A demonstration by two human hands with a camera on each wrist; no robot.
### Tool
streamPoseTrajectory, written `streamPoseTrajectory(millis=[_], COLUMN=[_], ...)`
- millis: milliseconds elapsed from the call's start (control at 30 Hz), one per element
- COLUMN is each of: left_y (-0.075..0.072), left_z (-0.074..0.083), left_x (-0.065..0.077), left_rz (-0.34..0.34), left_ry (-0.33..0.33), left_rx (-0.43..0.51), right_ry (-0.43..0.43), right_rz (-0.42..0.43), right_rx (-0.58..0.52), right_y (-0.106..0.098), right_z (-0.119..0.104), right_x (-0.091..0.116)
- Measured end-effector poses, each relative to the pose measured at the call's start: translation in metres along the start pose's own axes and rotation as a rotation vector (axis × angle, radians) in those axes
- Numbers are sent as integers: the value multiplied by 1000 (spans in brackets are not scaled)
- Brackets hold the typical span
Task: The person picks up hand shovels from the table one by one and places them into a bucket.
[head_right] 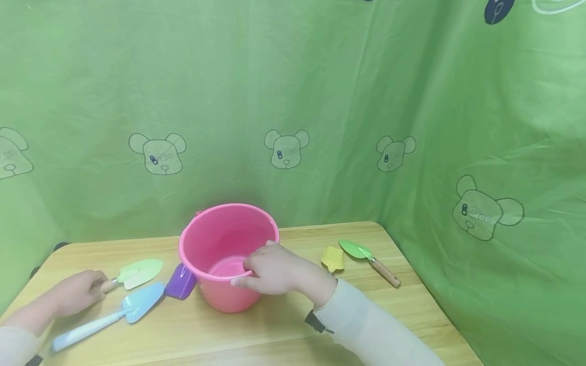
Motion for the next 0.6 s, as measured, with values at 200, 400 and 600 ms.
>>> streamPoseTrajectory(millis=[200,400,600], left_y=[-2,-6,-12], left_z=[1,6,10], left_x=[4,7,12], left_rz=[2,-8,11], left_ry=[7,7,23], left_rx=[17,28,53], right_ry=[0,3,9], right_rz=[-2,-3,-7], right_rx=[-5,-13,-13], right_y=[-2,-2,-1], right_z=[-2,-1,0], right_x=[1,1,0])
Point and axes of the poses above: each hand's wrist, its own x-axis away from the middle knuckle, its own y-axis out of the palm, z = x × y, the point moved 2 cm from there along -x, towards the middle knuckle, and after that the axes turned 10 degrees about z, right-handed, at the moved point
